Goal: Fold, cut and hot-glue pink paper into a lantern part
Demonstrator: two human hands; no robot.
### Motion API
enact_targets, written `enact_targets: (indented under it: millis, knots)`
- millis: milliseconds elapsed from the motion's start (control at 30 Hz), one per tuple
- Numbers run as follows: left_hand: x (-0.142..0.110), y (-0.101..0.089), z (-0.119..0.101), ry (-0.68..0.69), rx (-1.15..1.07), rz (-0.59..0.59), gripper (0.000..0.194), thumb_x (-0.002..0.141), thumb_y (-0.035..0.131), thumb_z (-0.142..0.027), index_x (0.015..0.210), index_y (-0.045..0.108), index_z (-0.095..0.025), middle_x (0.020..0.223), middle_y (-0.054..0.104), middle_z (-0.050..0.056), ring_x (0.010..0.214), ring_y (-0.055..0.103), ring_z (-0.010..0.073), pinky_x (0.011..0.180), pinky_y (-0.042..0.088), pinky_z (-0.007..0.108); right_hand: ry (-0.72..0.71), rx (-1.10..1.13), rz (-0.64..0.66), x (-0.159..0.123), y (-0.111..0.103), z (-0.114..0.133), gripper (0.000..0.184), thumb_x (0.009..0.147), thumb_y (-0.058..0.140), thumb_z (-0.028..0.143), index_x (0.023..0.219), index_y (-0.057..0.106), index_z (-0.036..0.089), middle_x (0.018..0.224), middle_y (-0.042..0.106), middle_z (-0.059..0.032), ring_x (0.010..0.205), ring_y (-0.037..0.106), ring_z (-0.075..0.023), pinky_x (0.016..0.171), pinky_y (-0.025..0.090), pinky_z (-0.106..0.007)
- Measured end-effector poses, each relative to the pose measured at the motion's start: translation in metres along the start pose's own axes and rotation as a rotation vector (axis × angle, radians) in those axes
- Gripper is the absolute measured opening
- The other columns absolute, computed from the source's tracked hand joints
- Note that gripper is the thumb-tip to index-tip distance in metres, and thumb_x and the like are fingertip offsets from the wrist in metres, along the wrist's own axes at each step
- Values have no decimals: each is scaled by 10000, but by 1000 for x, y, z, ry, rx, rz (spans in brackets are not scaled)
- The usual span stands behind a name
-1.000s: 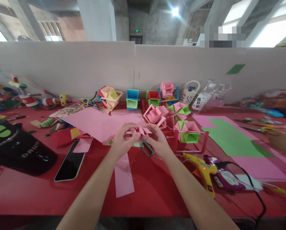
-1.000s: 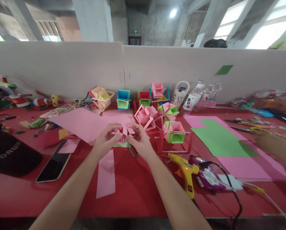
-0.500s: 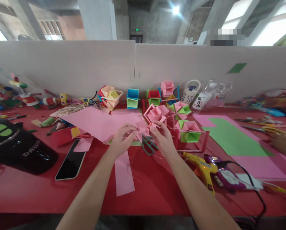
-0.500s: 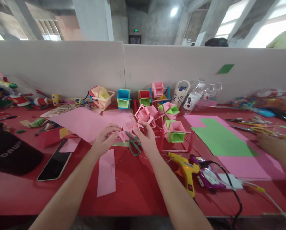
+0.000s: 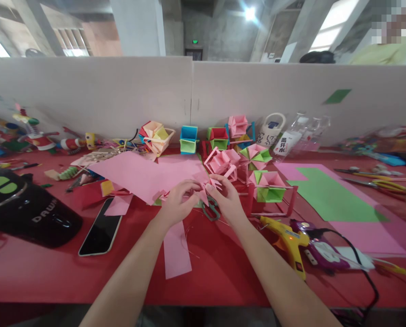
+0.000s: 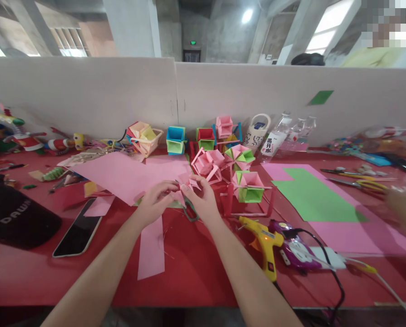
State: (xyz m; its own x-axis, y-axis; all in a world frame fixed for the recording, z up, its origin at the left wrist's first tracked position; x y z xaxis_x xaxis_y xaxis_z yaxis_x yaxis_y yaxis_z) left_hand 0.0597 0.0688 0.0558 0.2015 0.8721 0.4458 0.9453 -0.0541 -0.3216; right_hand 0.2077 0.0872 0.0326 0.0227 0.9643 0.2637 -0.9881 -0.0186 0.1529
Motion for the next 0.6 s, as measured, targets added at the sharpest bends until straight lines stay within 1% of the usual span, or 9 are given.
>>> enact_targets:
  millis: [67,167,267,333,467,533,600]
  knots:
    - [-1,3,2,-9,7,-11,118,836,645,-263,923,677,-191,1122,684,98,1051,651,221,861,545,340,-18,14,8,0,3,-1,364,730,799,426,1025,645,276,945,645,-15,859,623,-174,821,530,-350]
    - [-1,6,6,-34,20,-37,235,774,746,-349,930,673,-189,1151,673,104,1028,655,224,819,547,326,-4,76,18,-1,7,-6,384,729,798,432,1036,632,271,953,655,-12,833,631,-167,800,538,-351]
    - [-1,5,9,-56,-2,-63,285,745,778,-376,926,664,-188,1141,682,95,1002,660,214,820,539,319,-5,56,9,-2,7,-5,377,736,792,430,1036,641,260,1017,658,-26,841,628,-165,773,535,-337]
    - [0,3,9,-69,-30,-65,264,760,763,-371,917,654,-187,1133,690,87,985,662,205,829,535,319,-8,35,27,-3,8,-3,381,742,784,436,1051,644,262,1054,658,-36,884,629,-180,778,533,-340]
    - [1,-2,7,-90,-47,-76,205,764,733,-320,880,634,-182,1111,699,88,959,667,209,827,534,336,-4,32,86,-3,11,2,385,750,778,422,1078,637,279,1118,643,-40,1030,613,-209,894,513,-370]
    - [1,-5,4,-78,-34,-85,180,746,729,-277,860,626,-182,1102,697,87,970,664,215,846,525,346,-13,13,113,-3,11,5,385,752,779,408,1087,636,281,1130,634,-38,1050,606,-210,918,503,-372]
    - [1,-6,1,-56,-17,-80,170,730,731,-250,843,619,-187,1099,692,81,993,655,218,868,511,350,-16,-21,147,-3,12,6,386,748,783,401,1084,641,273,1109,632,-37,1025,606,-204,897,507,-359]
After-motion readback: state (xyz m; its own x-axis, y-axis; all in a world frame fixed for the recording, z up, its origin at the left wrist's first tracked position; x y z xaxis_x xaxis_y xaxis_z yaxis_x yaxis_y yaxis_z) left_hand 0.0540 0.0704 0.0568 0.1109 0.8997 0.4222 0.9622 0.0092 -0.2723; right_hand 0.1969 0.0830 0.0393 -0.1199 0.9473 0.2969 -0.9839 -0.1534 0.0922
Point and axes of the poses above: each hand's wrist, its own x-axis towards the middle knuckle, its own y-axis out of the palm, z = x × y, the point moved 9 cm from there along x, towards the middle knuckle
